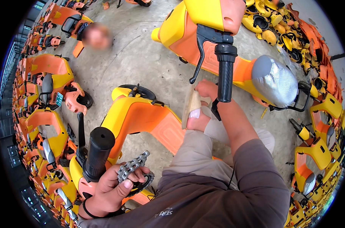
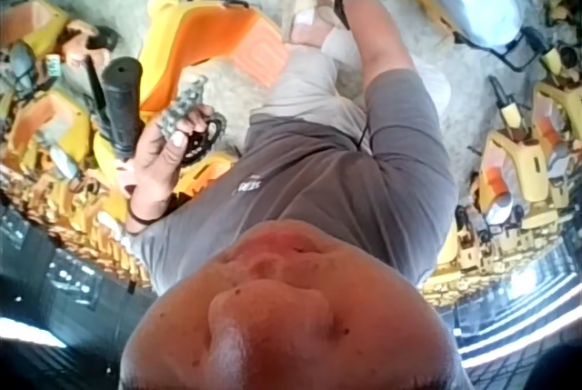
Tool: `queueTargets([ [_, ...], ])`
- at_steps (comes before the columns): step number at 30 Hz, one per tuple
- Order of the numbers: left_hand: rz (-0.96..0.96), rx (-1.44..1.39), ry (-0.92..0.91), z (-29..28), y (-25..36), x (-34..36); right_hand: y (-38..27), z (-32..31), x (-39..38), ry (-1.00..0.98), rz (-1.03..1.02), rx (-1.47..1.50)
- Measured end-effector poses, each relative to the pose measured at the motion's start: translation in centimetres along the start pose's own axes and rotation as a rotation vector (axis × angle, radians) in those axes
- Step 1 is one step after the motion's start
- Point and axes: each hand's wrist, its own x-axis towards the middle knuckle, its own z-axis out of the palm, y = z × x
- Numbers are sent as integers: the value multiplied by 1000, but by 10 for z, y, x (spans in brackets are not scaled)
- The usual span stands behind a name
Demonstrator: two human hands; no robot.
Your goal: The person holds a bicycle chain and a sprocket by hand, turning the sprocket and moving the chain around it.
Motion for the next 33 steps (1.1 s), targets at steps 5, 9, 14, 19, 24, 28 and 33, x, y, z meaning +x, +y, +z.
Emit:
queueTargets([
  [5, 0, 5, -13, -1, 2, 0, -11, 13, 14, -66, 55, 91],
  [9, 24, 26, -42, -4, 0, -4, -3, 40, 11, 158, 155, 586],
  [14, 28, 21, -54, -6, 1, -9, -12, 52, 4, 486, 213, 807],
  [19, 64, 29, -69, -6, 2, -8, -18, 48, 9, 664, 262, 1146],
  [24, 64, 38, -76, -7, 1, -9, -14, 39, 3, 447, 247, 612],
  [28, 70, 32, -69, -7, -1, -11, -22, 38, -10, 486, 114, 148],
  [33, 34, 39, -64, -6, 3, -10, -21, 22, 11, -36, 291, 202],
])
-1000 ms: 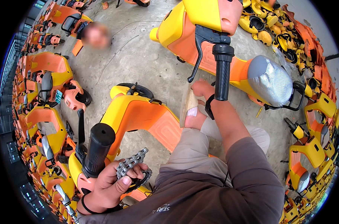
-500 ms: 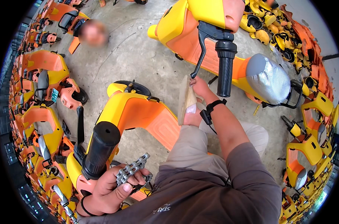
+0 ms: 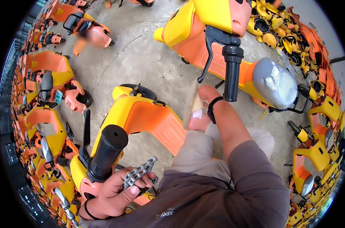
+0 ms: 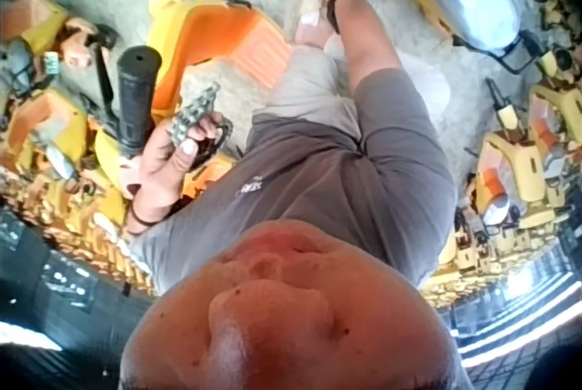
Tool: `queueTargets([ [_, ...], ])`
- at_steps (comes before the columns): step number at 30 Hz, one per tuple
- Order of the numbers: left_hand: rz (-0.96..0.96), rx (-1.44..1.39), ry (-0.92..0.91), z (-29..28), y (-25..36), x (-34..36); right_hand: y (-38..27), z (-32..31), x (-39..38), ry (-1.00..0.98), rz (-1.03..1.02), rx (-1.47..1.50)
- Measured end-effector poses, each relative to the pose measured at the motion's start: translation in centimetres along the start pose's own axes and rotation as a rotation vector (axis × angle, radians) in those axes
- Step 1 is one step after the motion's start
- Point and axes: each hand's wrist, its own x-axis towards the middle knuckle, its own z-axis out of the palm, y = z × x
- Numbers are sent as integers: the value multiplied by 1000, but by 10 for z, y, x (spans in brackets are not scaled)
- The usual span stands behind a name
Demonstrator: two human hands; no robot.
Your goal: The person holds a bicycle chain and a sprocket by hand, turning the sprocket and moving the chain around it.
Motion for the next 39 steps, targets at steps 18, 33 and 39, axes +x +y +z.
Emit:
queueTargets([
  [18, -11, -12, 13, 2, 1, -2, 15, 39, -13, 440, 50, 894],
  [33, -177, -95, 60, 0, 4, 0, -7, 20, -2, 53, 123, 367],
  [39, -146, -24, 156, 9, 0, -5, -28, 104, 13, 654, 205, 678],
])
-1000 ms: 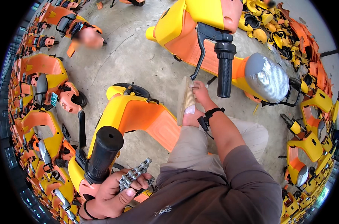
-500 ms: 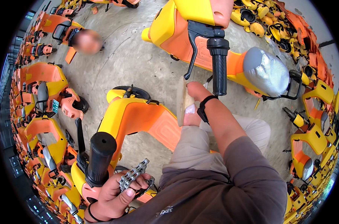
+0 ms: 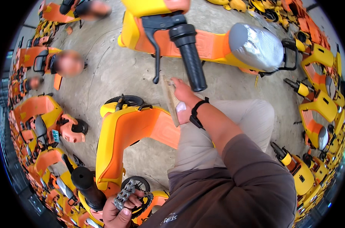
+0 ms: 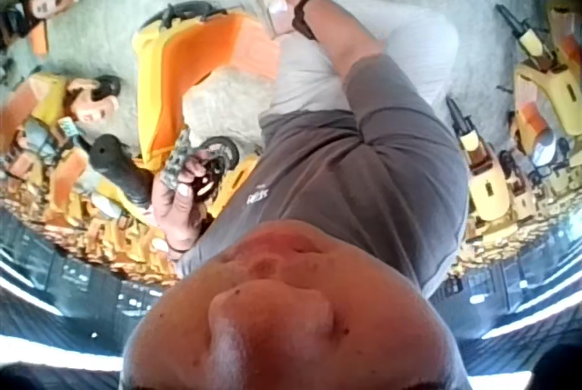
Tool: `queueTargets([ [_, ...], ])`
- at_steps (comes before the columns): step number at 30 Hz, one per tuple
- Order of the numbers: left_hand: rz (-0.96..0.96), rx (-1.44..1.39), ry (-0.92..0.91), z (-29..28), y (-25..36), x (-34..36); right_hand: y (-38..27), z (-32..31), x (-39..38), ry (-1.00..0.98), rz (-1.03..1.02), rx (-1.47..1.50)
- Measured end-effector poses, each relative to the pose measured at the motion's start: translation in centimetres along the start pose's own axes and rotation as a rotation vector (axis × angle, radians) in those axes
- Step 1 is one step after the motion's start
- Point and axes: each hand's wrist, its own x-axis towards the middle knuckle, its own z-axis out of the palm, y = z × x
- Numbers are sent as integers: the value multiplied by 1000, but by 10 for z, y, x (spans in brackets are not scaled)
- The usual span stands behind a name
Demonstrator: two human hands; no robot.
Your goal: The person holds a bicycle chain and a sprocket by hand, turning the sprocket and moving the chain around it.
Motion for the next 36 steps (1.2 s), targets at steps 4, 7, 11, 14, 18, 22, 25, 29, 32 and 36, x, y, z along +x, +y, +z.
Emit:
queueTargets([
  [4, -11, 62, 73, 8, 3, 8, 20, 16, 28, -194, 39, 100],
  [7, 50, 81, 110, 9, -1, 7, -32, -34, 24, -329, 83, 57],
  [11, 16, 113, 159, 16, 6, 12, -37, -39, 30, -322, 2, -153],
  [14, 12, 90, 164, 17, 6, 9, -42, -49, 19, -331, -44, -187],
  [18, 5, 92, 93, 22, 12, 11, 24, -53, -17, -130, -108, 151],
  [22, 135, 67, 194, 11, -17, 1, -4, -95, -88, -448, 80, -78],
  [25, 148, 70, 125, 18, -6, 6, 1, -91, -86, -447, 59, -173],
  [29, 224, 172, 30, 22, -3, 15, -4, -98, -78, -556, -86, -302],
  [32, 275, 183, -66, 39, -2, 19, -25, -113, -81, -551, -442, -462],
  [36, 236, 200, -87, 57, -3, 23, -124, -221, -127, -477, -361, 285],
])
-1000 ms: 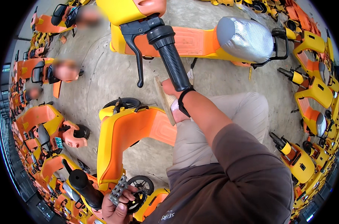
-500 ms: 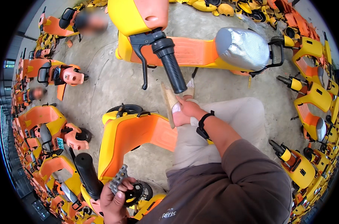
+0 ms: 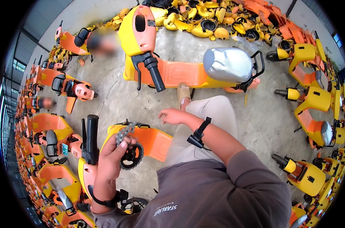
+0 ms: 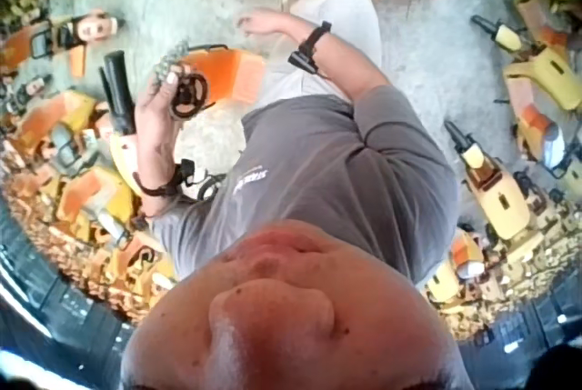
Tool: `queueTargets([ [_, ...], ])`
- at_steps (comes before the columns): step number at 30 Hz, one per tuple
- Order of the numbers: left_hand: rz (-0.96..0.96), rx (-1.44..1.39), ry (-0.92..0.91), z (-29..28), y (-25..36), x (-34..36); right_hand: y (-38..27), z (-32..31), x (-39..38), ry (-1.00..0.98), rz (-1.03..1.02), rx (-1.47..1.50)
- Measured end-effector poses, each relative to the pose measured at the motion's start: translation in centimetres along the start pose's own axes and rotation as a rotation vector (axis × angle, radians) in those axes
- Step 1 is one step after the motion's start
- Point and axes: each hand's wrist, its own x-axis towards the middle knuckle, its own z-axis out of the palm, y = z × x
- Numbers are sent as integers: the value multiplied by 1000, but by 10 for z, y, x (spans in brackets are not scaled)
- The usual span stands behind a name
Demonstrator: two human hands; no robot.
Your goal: The person holds a bicycle chain and a sprocket by hand, turning the sprocket and moving the chain around it.
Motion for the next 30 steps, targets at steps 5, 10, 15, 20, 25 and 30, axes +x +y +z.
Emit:
queueTargets([
  [5, 37, 106, -35, 21, 10, 35, -17, -37, -43, 43, 132, 247],
  [10, 115, 256, 37, 13, -8, 76, 53, -39, -65, 214, 311, 219],
  [15, 388, 1004, 125, 4, -12, 68, 61, -22, -56, 143, 443, 272],
  [20, 528, 1372, 84, -7, -25, 69, 90, -10, -48, 214, 456, 526],
  [25, 268, 1438, -210, -23, -29, 74, 129, -24, -63, 509, 540, 684],
  [30, 310, 1276, -135, -27, -17, 92, 144, -52, -86, 639, 579, 744],
])
